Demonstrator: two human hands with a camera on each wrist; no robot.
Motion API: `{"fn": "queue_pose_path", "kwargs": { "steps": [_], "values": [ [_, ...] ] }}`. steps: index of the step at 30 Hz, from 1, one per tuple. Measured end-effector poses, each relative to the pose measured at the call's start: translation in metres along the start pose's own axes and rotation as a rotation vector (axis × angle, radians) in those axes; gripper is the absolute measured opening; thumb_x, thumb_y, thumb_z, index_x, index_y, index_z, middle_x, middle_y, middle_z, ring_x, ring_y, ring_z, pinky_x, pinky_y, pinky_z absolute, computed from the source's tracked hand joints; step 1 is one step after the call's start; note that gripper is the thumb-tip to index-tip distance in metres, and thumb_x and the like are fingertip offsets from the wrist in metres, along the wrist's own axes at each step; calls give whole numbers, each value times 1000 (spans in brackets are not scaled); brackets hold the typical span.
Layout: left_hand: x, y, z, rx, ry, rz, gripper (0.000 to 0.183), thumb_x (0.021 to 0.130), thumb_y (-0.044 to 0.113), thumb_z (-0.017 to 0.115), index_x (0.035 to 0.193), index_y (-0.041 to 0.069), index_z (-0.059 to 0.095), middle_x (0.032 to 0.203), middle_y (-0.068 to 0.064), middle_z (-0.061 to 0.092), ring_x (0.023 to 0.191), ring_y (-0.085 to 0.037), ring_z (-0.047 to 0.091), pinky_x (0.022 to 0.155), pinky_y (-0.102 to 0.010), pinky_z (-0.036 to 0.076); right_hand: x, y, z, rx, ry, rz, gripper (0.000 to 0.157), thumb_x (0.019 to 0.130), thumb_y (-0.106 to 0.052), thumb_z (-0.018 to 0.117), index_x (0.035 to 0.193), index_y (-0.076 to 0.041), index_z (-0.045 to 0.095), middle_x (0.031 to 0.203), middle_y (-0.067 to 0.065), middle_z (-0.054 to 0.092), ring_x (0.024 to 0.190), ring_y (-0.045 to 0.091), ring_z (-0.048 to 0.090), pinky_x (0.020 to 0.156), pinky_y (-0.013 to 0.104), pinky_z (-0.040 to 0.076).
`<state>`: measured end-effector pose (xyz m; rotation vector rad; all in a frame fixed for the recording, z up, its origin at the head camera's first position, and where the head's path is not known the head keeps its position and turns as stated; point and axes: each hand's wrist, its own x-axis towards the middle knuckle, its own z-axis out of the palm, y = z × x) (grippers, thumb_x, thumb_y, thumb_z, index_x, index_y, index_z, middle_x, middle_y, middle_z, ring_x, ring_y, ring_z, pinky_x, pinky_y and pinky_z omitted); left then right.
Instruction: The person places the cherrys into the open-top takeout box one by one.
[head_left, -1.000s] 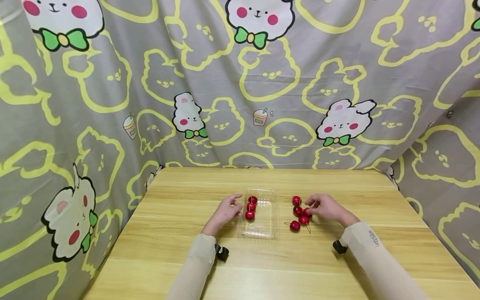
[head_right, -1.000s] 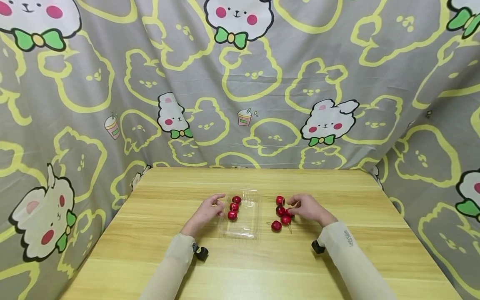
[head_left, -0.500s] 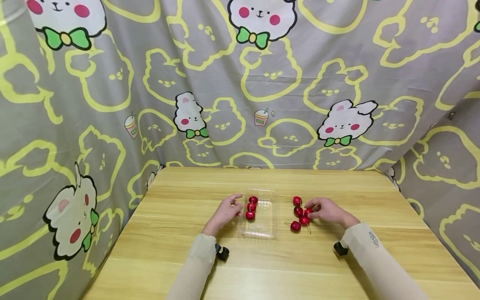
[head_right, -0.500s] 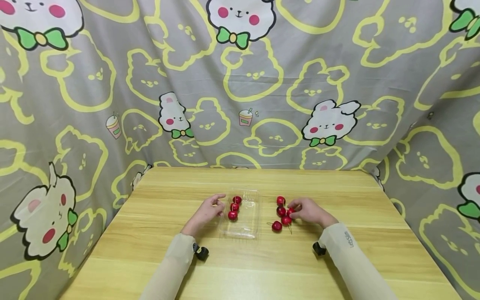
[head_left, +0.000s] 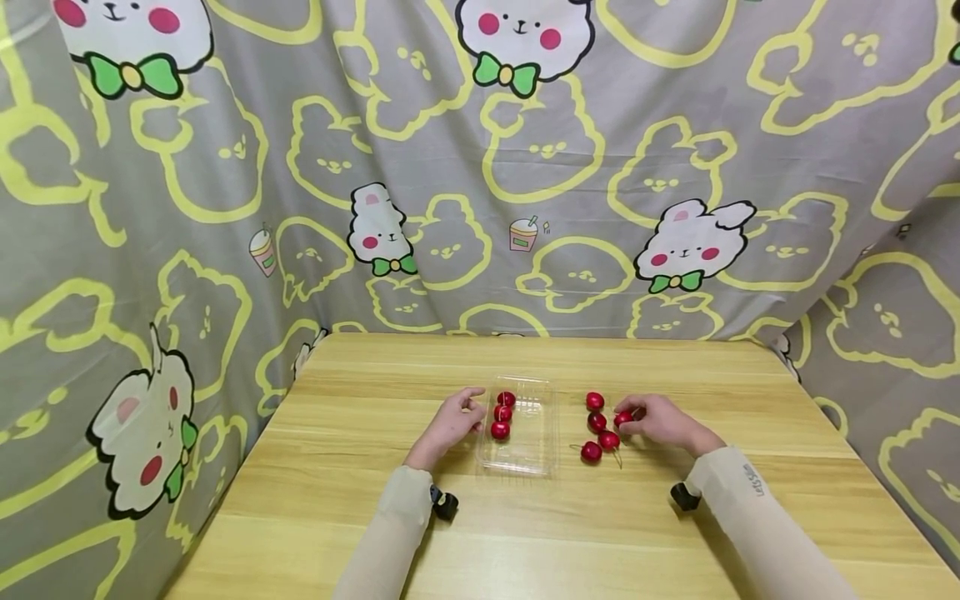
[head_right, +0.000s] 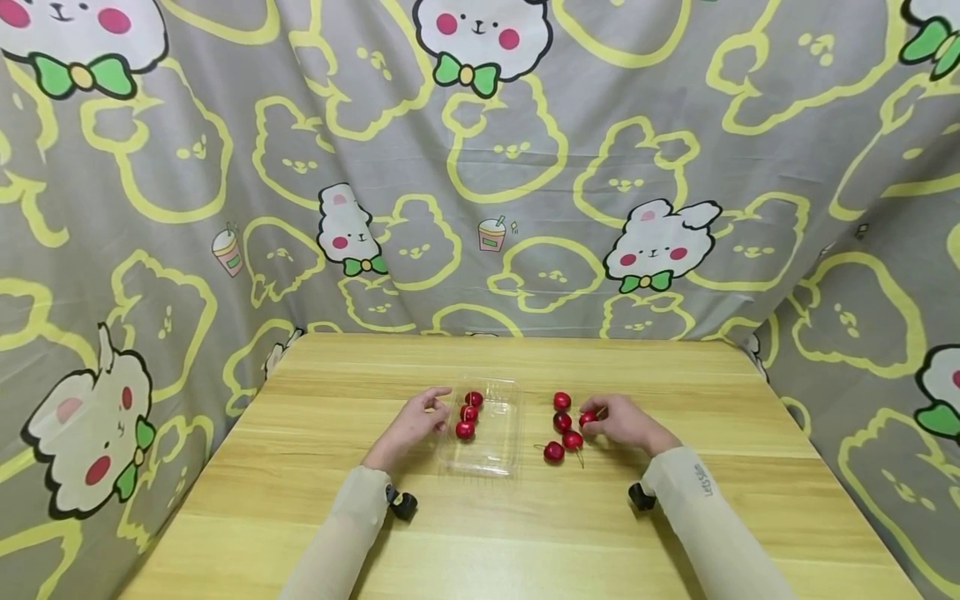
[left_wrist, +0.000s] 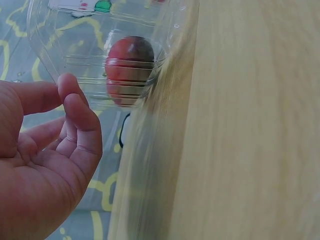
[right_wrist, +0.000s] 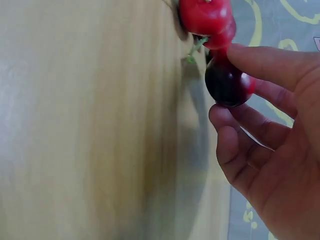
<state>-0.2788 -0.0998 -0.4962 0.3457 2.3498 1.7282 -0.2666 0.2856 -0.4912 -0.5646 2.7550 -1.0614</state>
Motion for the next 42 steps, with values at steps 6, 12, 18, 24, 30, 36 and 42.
{"fn": "queue_pose_path", "kwargs": {
  "steps": [6, 12, 18, 24, 30, 36, 42],
  "values": [
    [-1, 2, -1, -4, -11, 1, 46, 94, 5, 55, 138, -4, 43, 85, -10, 55, 65, -14, 59, 68, -39, 54, -2, -5, -8, 3, 58, -20, 22, 87, -15, 68, 105, -5, 67, 98, 2, 64, 87, 18, 58, 74, 31, 48],
    [-15, 27, -4, -6, -33, 23, 46, 94, -1, 52, 136, -11, 39, 88, -18, 55, 67, -18, 59, 74, -52, 52, -1, -14, -14, 20, 96, -32, 21, 87, -14, 69, 104, -5, 65, 98, 3, 64, 88, 20, 58, 74, 33, 48],
    [-24, 40, -3, 2, -32, 29, 45, 94, -1, 51, 136, -12, 39, 89, -20, 55, 67, -17, 59, 74, -50, 52, 1, -25, -14, 46, 114, -25, 18, 86, -16, 70, 101, -9, 65, 93, 1, 64, 87, 19, 59, 73, 33, 49],
    [-15, 27, -3, -5, -35, 19, 46, 93, -1, 52, 136, -11, 39, 87, -17, 55, 66, -17, 59, 72, -51, 52, 6, -39, -10, 51, 115, -67, 19, 84, -12, 72, 101, -7, 65, 93, 2, 64, 86, 19, 58, 71, 28, 49],
    [-2, 4, 0, -12, -15, 10, 46, 93, 2, 54, 137, -7, 42, 85, -11, 54, 64, -13, 58, 67, -41, 54, 11, -59, -2, 67, 85, -102, 23, 84, -12, 72, 105, -5, 65, 93, 1, 64, 85, 18, 58, 71, 29, 50],
    [-2, 3, 1, -6, 2, 9, 46, 92, 2, 54, 137, -4, 43, 85, -10, 54, 63, -13, 58, 63, -33, 53, 18, -76, 8, 71, 44, -105, 31, 83, -13, 73, 111, -1, 64, 94, 1, 64, 82, 17, 59, 71, 29, 51],
    [-3, 5, 0, -22, -16, 7, 47, 94, 2, 54, 138, -7, 41, 87, -13, 54, 64, -14, 57, 67, -41, 54, 24, -89, 17, 64, 20, -104, 32, 81, -14, 74, 111, -4, 65, 95, 1, 65, 81, 15, 59, 70, 29, 50]
  ]
}}
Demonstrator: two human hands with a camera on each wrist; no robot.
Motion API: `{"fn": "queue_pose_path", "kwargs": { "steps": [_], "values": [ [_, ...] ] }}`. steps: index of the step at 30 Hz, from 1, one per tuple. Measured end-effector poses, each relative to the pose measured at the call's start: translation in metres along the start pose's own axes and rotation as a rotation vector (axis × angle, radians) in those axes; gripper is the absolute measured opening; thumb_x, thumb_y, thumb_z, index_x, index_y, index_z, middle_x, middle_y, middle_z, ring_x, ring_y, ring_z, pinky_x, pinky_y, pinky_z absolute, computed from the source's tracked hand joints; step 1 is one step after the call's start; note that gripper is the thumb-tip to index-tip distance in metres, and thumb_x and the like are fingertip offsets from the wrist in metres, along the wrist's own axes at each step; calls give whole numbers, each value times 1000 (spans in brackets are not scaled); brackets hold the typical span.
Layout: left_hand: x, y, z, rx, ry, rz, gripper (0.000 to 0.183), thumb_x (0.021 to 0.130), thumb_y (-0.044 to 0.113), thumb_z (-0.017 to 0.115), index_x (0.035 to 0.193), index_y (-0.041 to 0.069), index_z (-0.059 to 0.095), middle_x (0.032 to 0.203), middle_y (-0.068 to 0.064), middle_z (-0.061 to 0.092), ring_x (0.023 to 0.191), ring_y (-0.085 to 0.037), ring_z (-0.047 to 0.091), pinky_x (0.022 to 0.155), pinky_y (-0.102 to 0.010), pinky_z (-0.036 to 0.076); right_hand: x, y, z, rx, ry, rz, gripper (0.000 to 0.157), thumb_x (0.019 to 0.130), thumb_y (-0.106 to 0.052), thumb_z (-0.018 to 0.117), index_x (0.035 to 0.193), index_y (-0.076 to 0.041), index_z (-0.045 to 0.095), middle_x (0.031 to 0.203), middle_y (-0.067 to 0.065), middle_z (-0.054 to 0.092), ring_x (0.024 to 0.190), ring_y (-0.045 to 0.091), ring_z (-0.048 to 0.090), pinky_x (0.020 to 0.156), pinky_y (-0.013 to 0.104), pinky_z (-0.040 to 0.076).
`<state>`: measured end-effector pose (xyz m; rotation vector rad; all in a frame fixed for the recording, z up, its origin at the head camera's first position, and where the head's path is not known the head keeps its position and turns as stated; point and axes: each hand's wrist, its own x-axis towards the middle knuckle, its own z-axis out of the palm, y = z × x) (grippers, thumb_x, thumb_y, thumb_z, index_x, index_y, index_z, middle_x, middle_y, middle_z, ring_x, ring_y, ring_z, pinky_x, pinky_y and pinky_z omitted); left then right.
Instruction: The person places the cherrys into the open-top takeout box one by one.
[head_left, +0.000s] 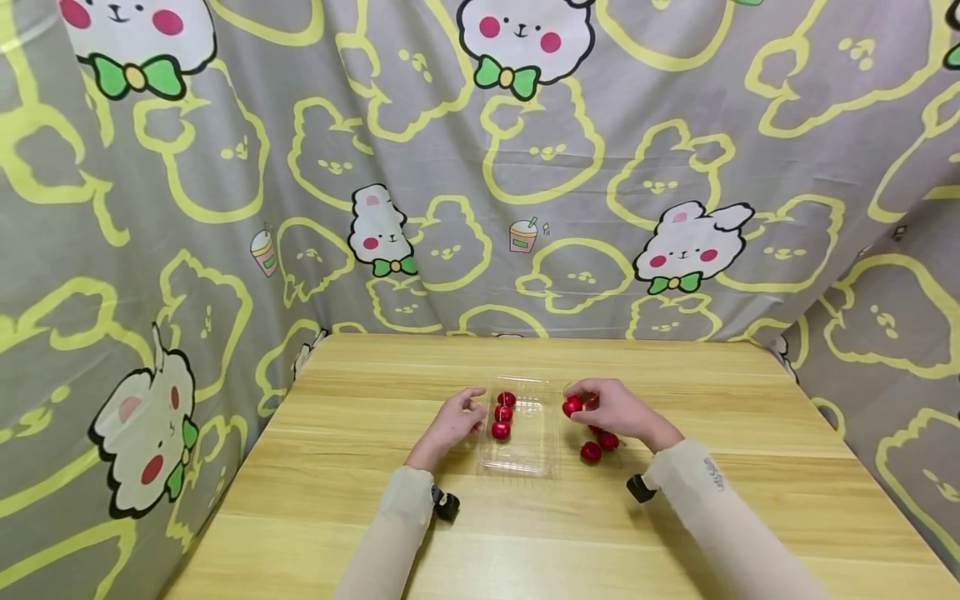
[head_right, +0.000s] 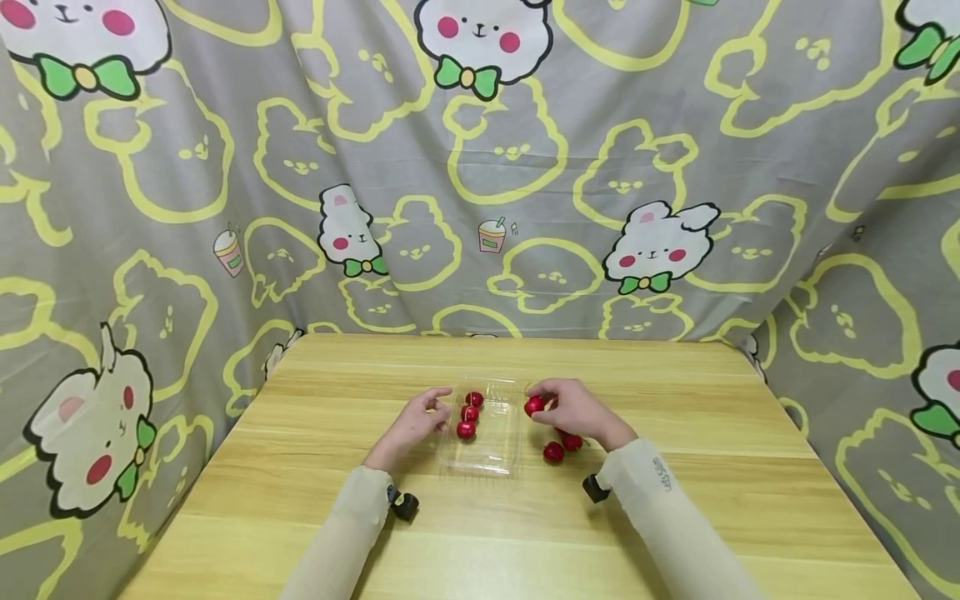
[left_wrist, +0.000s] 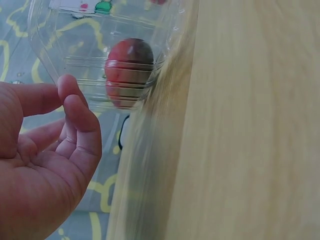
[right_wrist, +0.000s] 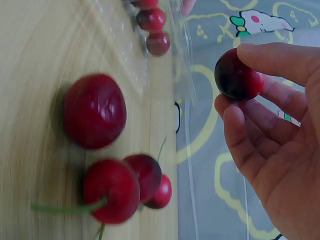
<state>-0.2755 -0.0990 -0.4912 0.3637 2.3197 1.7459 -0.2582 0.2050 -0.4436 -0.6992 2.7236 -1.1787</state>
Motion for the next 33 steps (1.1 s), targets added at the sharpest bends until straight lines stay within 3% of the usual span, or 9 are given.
{"fn": "queue_pose_path", "kwargs": {
  "steps": [5, 7, 14, 15, 18, 22, 25, 29, 33],
  "values": [
    [-14, 22, -2, 1, -18, 1, 46, 94, -1, 50, 137, -11, 38, 90, -21, 55, 68, -20, 59, 72, -50, 52, 7, -10, 8, 6, -20, -16, 33, 81, -15, 75, 111, -5, 66, 93, 0, 64, 79, 15, 59, 70, 29, 50],
    [-20, 31, -1, 7, -19, 4, 46, 95, -2, 49, 137, -12, 37, 91, -22, 54, 71, -28, 60, 74, -51, 52, 9, -12, 12, 23, -38, -23, 33, 81, -14, 75, 112, -5, 66, 94, 0, 64, 80, 15, 60, 70, 29, 51],
    [-19, 28, 0, -14, -7, 6, 46, 95, -1, 50, 138, -11, 38, 89, -20, 54, 81, -46, 59, 74, -51, 52, 16, -24, 25, 32, -75, -78, 32, 80, -8, 74, 111, -2, 65, 96, 1, 65, 86, 17, 62, 72, 25, 52],
    [-22, 33, 0, -15, -10, 10, 45, 95, -2, 49, 137, -12, 37, 91, -22, 54, 85, -50, 57, 76, -54, 51, 17, -25, 27, 30, -79, -83, 31, 80, -8, 74, 110, -3, 65, 97, 2, 65, 86, 17, 62, 73, 24, 52],
    [-25, 36, 1, -9, -11, 12, 45, 95, -2, 48, 138, -12, 37, 93, -25, 54, 86, -51, 57, 77, -54, 50, 18, -30, 33, -3, -92, -103, 30, 80, -9, 75, 109, -4, 66, 99, 1, 65, 87, 17, 62, 73, 25, 52],
    [-22, 32, 1, -11, -13, 9, 45, 95, -2, 48, 138, -12, 37, 95, -27, 54, 85, -50, 57, 77, -55, 50, 22, -33, 41, -31, -109, -119, 29, 80, -14, 76, 107, -6, 68, 98, -2, 65, 87, 15, 61, 71, 25, 52],
    [-14, 20, 1, -23, -8, 9, 46, 95, -2, 49, 138, -12, 37, 92, -25, 54, 82, -47, 58, 75, -54, 50, 24, -33, 47, -50, -125, -139, 29, 81, -18, 76, 107, -6, 68, 98, -4, 65, 86, 17, 61, 70, 26, 51],
    [-3, 2, 1, -28, 8, 8, 46, 95, 0, 52, 138, -9, 39, 89, -17, 55, 72, -33, 61, 70, -46, 53, 27, -33, 55, -65, -137, -179, 28, 82, -20, 75, 106, -7, 68, 96, -4, 64, 86, 23, 62, 70, 29, 52],
    [0, -5, 2, -17, 21, 0, 46, 95, 4, 54, 139, -5, 41, 88, -11, 54, 67, -16, 59, 65, -35, 54, 29, -33, 62, -63, -152, -218, 26, 81, -16, 75, 104, -6, 70, 95, -3, 64, 84, 21, 63, 70, 28, 52]
  ]
}}
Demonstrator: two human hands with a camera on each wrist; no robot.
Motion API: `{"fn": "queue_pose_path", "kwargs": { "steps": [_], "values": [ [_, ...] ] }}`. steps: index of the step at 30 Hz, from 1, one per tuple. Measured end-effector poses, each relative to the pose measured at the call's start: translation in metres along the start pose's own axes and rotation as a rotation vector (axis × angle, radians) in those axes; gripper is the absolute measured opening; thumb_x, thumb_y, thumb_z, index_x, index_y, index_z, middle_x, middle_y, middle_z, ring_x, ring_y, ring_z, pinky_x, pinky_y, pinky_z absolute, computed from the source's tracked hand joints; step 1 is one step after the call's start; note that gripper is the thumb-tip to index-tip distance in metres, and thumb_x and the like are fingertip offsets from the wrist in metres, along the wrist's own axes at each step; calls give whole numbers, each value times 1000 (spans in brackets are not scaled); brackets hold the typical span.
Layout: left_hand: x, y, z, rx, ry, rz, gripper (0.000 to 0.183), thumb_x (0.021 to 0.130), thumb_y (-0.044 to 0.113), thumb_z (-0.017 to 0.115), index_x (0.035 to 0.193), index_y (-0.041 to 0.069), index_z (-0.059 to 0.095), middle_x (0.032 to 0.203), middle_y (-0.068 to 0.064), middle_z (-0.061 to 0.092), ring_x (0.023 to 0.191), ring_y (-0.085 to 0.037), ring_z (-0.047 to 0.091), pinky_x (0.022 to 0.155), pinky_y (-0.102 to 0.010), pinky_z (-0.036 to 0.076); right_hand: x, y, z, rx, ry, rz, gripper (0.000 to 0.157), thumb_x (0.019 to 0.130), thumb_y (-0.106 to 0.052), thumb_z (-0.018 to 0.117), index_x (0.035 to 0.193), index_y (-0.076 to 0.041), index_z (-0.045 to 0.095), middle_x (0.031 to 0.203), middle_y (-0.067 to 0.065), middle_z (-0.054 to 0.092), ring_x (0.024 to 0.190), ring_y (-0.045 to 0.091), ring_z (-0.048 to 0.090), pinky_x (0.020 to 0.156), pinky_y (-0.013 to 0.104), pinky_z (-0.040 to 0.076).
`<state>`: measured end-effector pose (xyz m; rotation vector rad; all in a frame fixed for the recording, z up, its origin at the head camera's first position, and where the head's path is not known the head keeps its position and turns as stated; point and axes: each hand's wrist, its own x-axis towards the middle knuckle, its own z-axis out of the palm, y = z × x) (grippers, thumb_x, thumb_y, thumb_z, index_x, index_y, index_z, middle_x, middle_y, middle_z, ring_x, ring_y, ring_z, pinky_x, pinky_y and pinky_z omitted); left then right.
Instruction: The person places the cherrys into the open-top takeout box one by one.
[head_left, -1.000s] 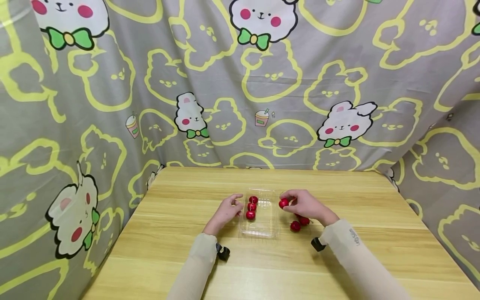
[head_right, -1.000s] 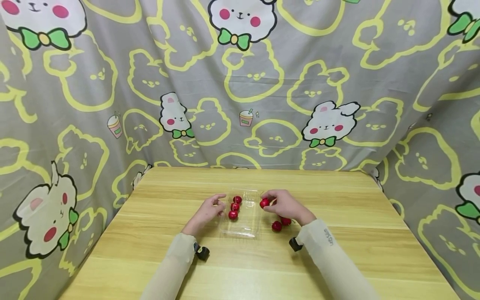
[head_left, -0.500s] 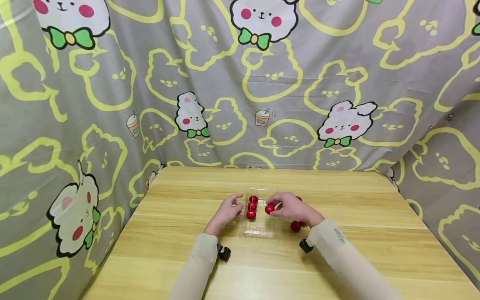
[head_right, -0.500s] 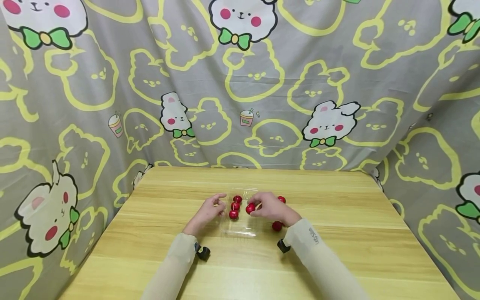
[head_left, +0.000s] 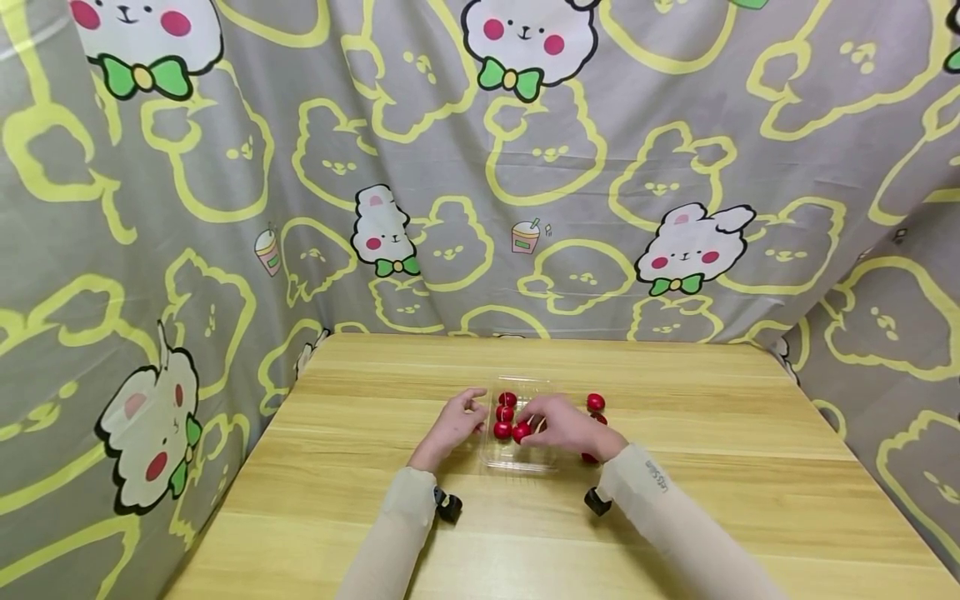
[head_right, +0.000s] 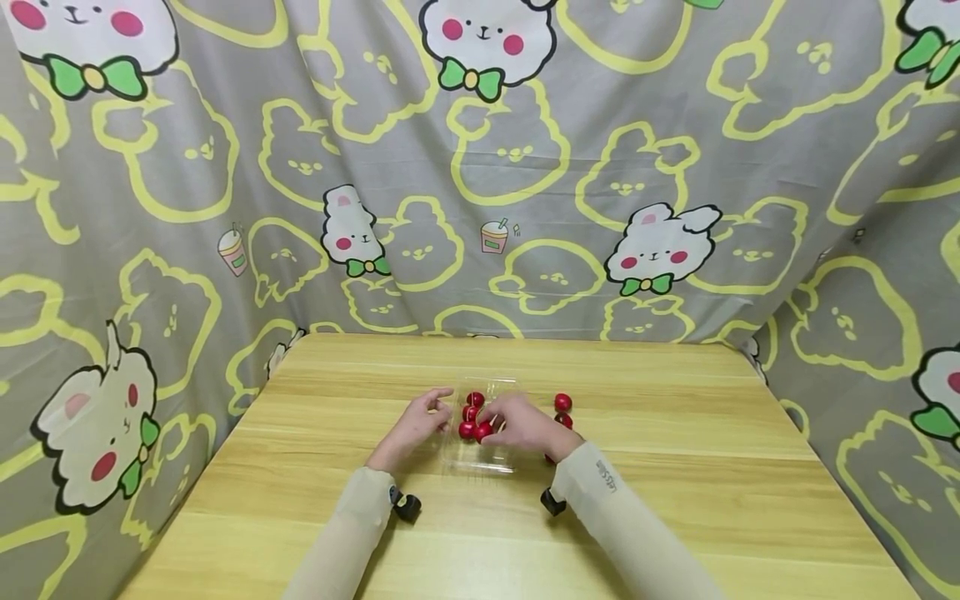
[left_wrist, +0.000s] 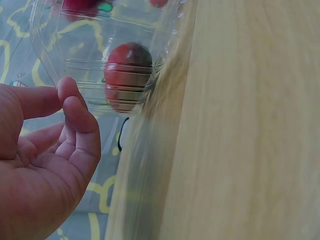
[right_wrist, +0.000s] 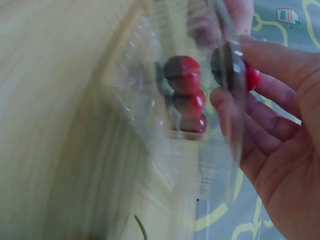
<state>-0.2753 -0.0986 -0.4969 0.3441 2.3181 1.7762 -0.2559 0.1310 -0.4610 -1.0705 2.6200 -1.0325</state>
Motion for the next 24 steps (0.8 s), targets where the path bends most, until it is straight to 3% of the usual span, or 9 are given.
{"fn": "queue_pose_path", "kwargs": {
  "steps": [4, 8, 16, 24],
  "values": [
    [0, -1, 0, 2, 4, -4, 46, 95, 4, 54, 139, -4, 42, 88, -10, 54, 66, -14, 59, 63, -30, 53, 3, 1, 6, -11, -23, -22, 24, 80, -10, 75, 104, -7, 70, 94, -4, 64, 81, 13, 62, 69, 23, 52],
    [-1, -1, 0, 2, 5, -1, 45, 95, 4, 54, 138, -4, 42, 87, -10, 54, 65, -14, 58, 63, -31, 53, 5, 0, 10, -34, -27, -23, 25, 79, -8, 75, 103, -5, 70, 92, -4, 63, 78, 13, 62, 66, 22, 51],
    [-1, 2, 0, 10, 17, 2, 44, 95, 4, 54, 136, -4, 44, 86, -10, 55, 64, -13, 58, 63, -32, 52, 8, 0, 18, -43, -66, 29, 29, 80, -12, 76, 107, -5, 69, 97, -3, 64, 78, 9, 61, 65, 21, 51],
    [-1, 2, 0, 15, 13, -2, 44, 95, 4, 55, 137, -4, 44, 86, -11, 55, 64, -13, 58, 65, -37, 53, 10, 0, 21, -76, -79, 11, 34, 81, -15, 76, 112, -5, 69, 102, -1, 64, 80, 10, 61, 67, 20, 50]
  ]
}}
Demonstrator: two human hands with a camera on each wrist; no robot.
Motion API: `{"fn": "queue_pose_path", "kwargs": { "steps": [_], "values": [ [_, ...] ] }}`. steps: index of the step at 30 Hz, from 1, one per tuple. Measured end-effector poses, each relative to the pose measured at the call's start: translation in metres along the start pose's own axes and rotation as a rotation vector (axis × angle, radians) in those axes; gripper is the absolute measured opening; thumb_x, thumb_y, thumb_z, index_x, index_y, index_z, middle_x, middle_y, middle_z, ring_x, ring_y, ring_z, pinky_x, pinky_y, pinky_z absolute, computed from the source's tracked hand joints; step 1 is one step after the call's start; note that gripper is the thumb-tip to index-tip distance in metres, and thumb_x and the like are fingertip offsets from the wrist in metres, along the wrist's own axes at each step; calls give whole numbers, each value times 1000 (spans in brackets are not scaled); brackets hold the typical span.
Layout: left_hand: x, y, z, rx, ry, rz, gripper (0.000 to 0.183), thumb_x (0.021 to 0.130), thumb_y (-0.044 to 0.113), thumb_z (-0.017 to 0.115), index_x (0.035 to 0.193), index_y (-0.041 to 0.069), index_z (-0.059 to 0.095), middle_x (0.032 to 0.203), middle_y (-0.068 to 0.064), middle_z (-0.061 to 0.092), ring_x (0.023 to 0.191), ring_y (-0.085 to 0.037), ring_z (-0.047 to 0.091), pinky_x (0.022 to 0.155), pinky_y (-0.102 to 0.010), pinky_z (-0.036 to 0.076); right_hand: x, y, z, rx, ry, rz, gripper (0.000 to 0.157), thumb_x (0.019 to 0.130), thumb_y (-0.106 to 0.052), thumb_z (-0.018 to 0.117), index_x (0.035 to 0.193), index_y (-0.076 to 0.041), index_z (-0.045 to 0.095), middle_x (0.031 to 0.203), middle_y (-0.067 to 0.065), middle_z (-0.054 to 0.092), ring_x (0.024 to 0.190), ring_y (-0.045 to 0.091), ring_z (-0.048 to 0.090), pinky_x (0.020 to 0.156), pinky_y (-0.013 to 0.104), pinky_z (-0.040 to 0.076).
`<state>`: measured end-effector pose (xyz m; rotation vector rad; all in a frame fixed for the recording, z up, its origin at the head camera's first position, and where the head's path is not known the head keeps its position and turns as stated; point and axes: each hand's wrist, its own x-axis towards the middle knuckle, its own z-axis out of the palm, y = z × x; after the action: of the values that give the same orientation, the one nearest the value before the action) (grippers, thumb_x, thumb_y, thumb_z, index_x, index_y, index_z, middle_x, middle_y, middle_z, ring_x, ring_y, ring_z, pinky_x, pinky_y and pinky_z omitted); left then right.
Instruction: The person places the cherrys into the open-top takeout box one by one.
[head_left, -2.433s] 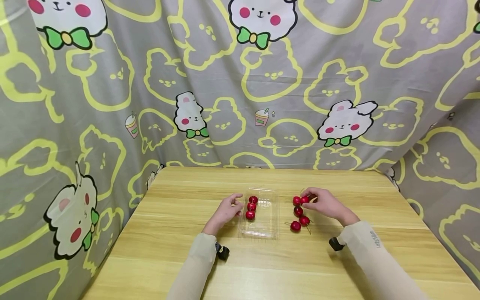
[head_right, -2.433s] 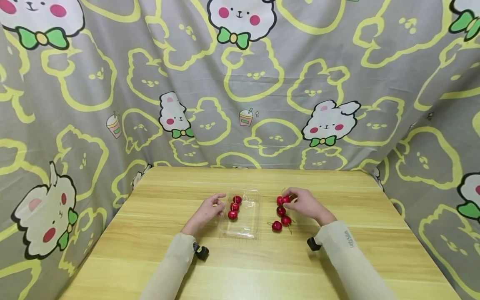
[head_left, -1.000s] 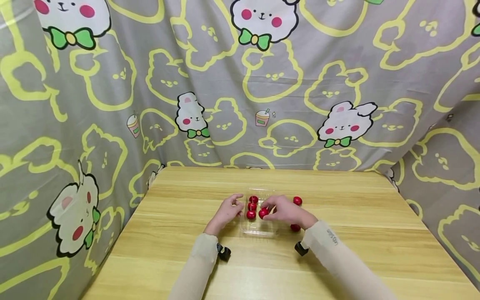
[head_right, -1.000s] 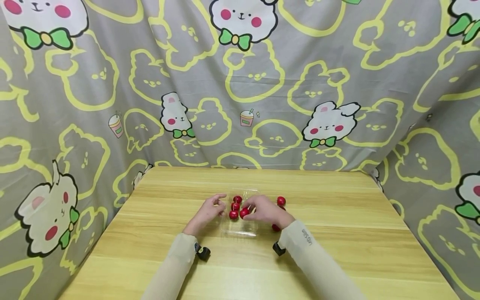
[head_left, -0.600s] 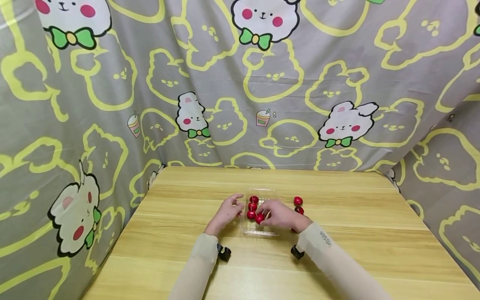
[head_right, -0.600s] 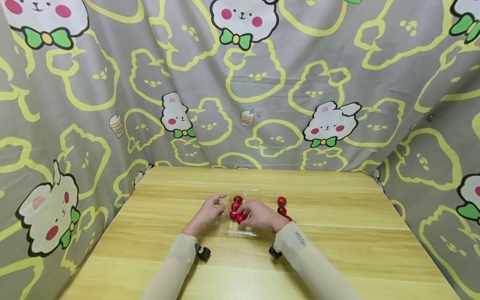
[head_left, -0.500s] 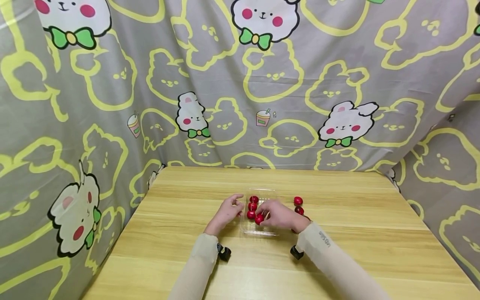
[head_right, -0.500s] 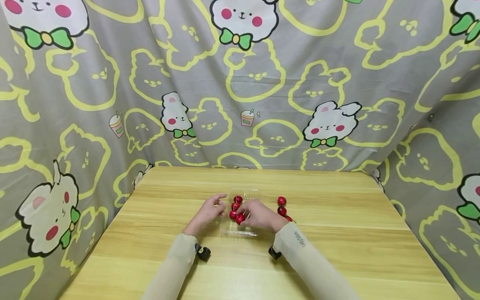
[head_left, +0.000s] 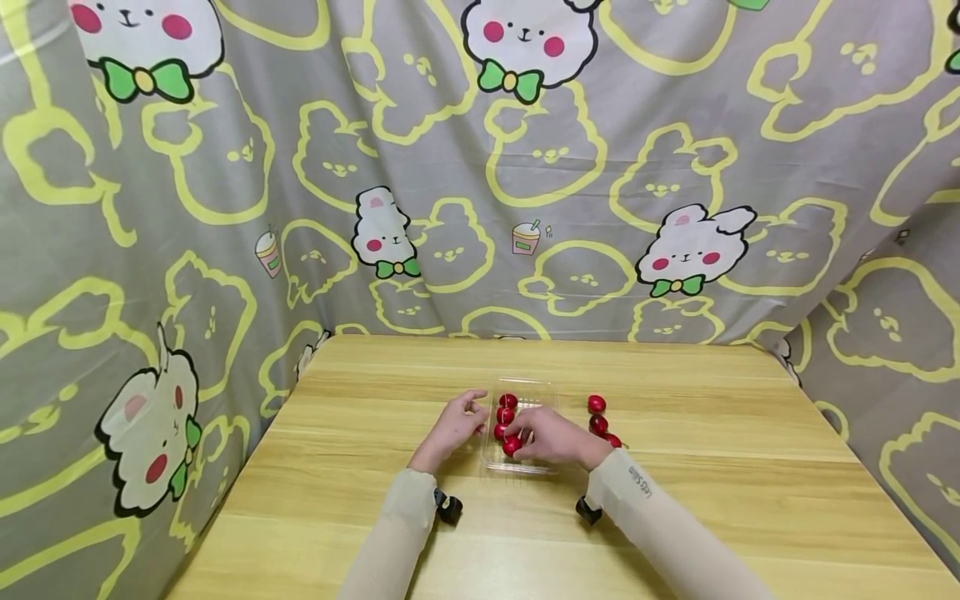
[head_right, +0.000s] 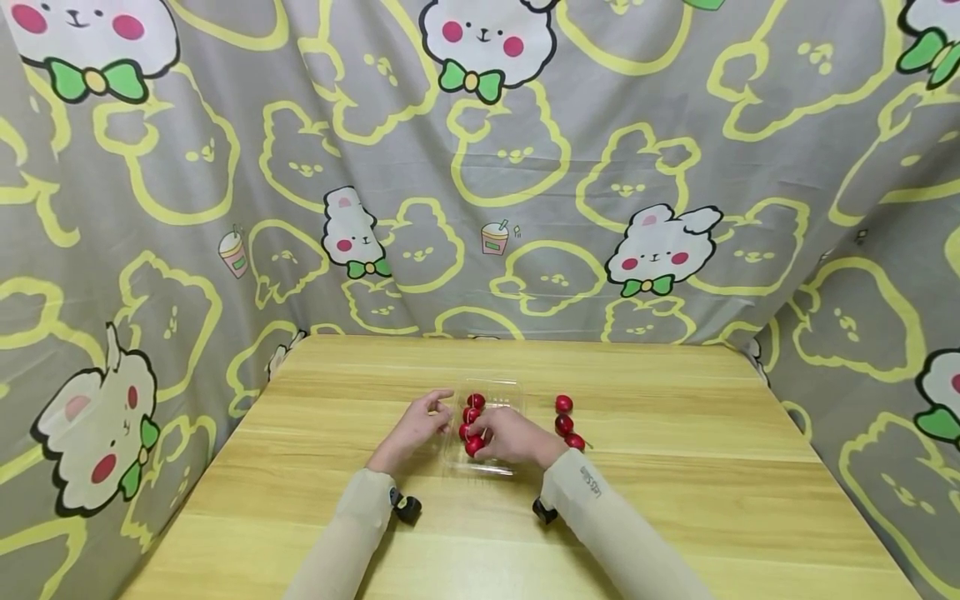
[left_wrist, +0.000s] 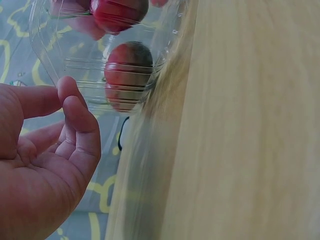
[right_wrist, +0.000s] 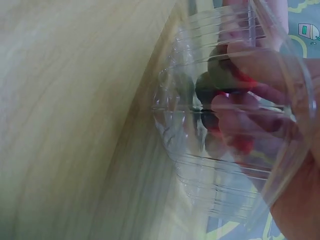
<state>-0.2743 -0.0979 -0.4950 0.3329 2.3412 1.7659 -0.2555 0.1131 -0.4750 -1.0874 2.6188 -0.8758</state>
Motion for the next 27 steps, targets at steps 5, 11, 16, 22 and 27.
{"fn": "queue_pose_path", "kwargs": {
  "steps": [5, 11, 16, 22, 27],
  "values": [
    [0, -2, -1, -23, -10, 5, 47, 95, 5, 54, 138, -6, 40, 89, -14, 55, 69, -26, 61, 67, -44, 53, 0, -1, 1, -35, -2, -12, 34, 81, -17, 75, 112, -6, 69, 100, -4, 64, 80, 11, 60, 68, 21, 49],
    [1, -2, 0, -12, 2, -3, 45, 95, 5, 54, 137, -5, 43, 87, -11, 55, 69, -27, 61, 64, -39, 53, 4, 1, 4, -77, -12, -27, 32, 80, -16, 76, 110, -6, 70, 98, -4, 63, 79, 8, 58, 67, 20, 49],
    [0, -1, 0, 3, 9, -9, 44, 94, 4, 54, 136, -4, 45, 86, -9, 55, 64, -15, 58, 63, -33, 52, 6, 5, 6, -107, -23, -28, 31, 79, -15, 76, 108, -6, 71, 99, -2, 64, 78, 7, 59, 67, 20, 49],
    [-1, 0, -1, 4, 3, -10, 44, 94, 3, 54, 136, -4, 44, 86, -9, 55, 64, -14, 58, 64, -34, 53, 8, 6, 7, -115, -32, -38, 28, 78, -14, 77, 104, -6, 71, 97, -1, 65, 76, 7, 60, 67, 20, 49],
    [2, -2, -1, -5, -9, -11, 45, 95, 4, 54, 138, -4, 42, 87, -11, 55, 64, -14, 58, 68, -41, 54, 9, 6, 6, -105, -41, -20, 27, 78, -12, 78, 104, -6, 71, 95, -1, 66, 75, 4, 59, 67, 19, 49]
  ]
}}
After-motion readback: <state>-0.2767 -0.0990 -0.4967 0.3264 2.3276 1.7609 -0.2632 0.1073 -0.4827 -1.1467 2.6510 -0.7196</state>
